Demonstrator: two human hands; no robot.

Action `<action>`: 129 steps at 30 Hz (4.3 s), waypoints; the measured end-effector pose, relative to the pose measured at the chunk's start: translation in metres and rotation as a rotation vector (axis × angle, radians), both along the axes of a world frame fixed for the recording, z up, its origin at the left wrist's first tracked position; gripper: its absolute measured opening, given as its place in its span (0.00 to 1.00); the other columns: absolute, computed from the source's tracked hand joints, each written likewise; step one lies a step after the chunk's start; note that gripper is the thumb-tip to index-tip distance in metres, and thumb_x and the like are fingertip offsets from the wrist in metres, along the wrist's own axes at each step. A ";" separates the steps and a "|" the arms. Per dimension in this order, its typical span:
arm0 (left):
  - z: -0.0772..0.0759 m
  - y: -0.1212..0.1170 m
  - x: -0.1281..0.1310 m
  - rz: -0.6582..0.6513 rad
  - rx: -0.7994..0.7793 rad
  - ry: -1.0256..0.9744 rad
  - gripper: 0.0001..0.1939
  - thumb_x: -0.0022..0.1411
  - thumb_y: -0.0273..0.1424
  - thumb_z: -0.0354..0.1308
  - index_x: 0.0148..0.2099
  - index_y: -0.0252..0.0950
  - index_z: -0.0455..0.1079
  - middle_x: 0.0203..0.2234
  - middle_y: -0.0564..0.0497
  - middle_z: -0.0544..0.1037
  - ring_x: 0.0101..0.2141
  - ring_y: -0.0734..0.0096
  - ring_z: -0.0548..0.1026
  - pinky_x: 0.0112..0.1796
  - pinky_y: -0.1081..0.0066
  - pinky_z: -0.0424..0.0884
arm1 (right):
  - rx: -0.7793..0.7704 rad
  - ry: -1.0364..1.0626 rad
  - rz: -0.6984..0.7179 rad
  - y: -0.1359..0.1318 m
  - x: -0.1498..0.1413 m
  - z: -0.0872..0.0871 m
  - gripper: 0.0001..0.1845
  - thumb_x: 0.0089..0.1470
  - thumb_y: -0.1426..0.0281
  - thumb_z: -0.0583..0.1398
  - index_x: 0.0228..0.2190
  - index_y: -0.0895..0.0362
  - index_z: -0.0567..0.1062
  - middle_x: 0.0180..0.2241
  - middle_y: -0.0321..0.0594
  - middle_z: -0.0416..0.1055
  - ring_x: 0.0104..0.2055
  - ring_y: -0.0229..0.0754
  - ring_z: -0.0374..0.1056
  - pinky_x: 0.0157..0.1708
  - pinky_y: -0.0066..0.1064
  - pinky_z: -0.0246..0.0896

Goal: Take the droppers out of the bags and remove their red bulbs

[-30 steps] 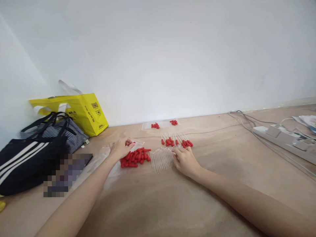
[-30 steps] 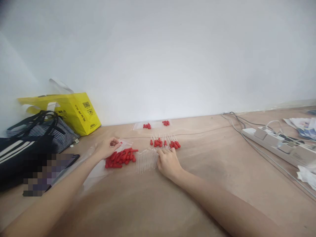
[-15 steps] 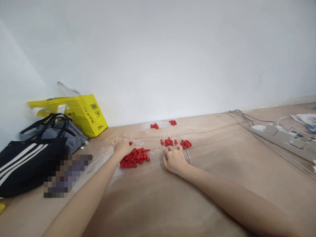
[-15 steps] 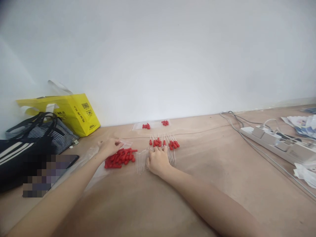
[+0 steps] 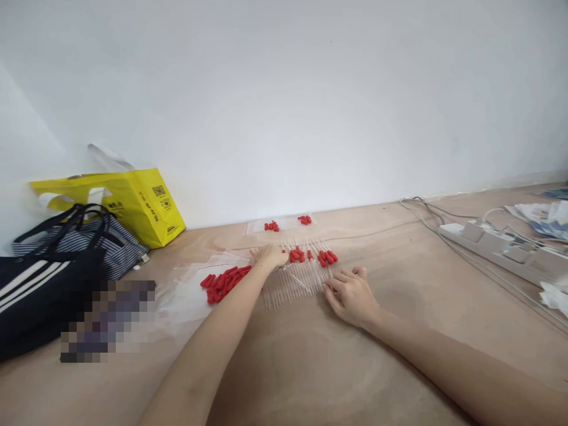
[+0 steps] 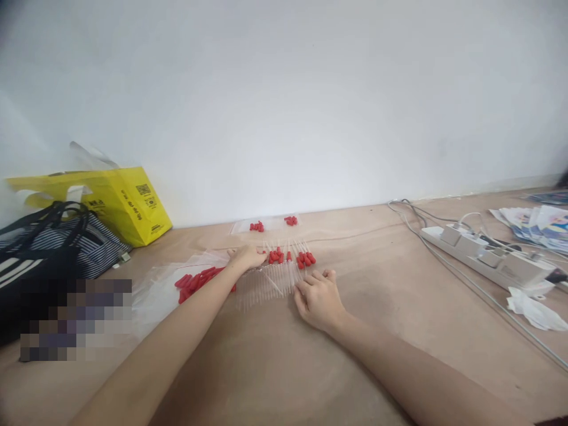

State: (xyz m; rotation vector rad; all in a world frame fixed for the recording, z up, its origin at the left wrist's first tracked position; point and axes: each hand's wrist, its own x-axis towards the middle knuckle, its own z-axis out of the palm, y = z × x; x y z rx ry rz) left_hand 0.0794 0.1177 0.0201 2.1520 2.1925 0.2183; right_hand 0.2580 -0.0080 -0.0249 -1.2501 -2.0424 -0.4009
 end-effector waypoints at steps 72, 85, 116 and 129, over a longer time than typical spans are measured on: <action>-0.025 -0.125 -0.057 -0.892 0.928 0.023 0.12 0.61 0.24 0.47 0.32 0.39 0.70 0.33 0.57 0.78 0.44 0.66 0.71 0.53 0.46 0.35 | 0.271 -0.086 0.424 0.010 -0.034 0.000 0.08 0.54 0.74 0.53 0.28 0.54 0.71 0.22 0.30 0.74 0.47 0.37 0.64 0.56 0.49 0.23; -0.026 -0.130 -0.059 -0.781 0.986 0.127 0.13 0.61 0.21 0.44 0.33 0.38 0.69 0.18 0.57 0.70 0.25 0.78 0.68 0.42 0.62 0.54 | 0.292 -0.041 0.427 0.008 -0.033 -0.002 0.07 0.52 0.75 0.53 0.28 0.54 0.70 0.21 0.29 0.73 0.46 0.37 0.65 0.56 0.49 0.23; -0.030 -0.113 -0.085 -0.752 0.866 -0.083 0.18 0.59 0.21 0.44 0.50 0.37 0.62 0.29 0.50 0.66 0.31 0.73 0.67 0.32 0.73 0.67 | 0.000 0.117 0.268 0.024 -0.009 -0.017 0.20 0.54 0.76 0.46 0.49 0.60 0.60 0.29 0.41 0.63 0.28 0.37 0.62 0.28 0.27 0.62; 0.022 -0.037 -0.131 -0.027 0.250 -0.193 0.12 0.49 0.34 0.54 0.37 0.36 0.65 0.29 0.51 0.74 0.29 0.67 0.71 0.30 0.70 0.65 | -0.307 -0.235 -0.046 0.039 -0.084 0.009 0.12 0.40 0.84 0.52 0.27 0.63 0.72 0.35 0.54 0.66 0.24 0.38 0.62 0.20 0.29 0.54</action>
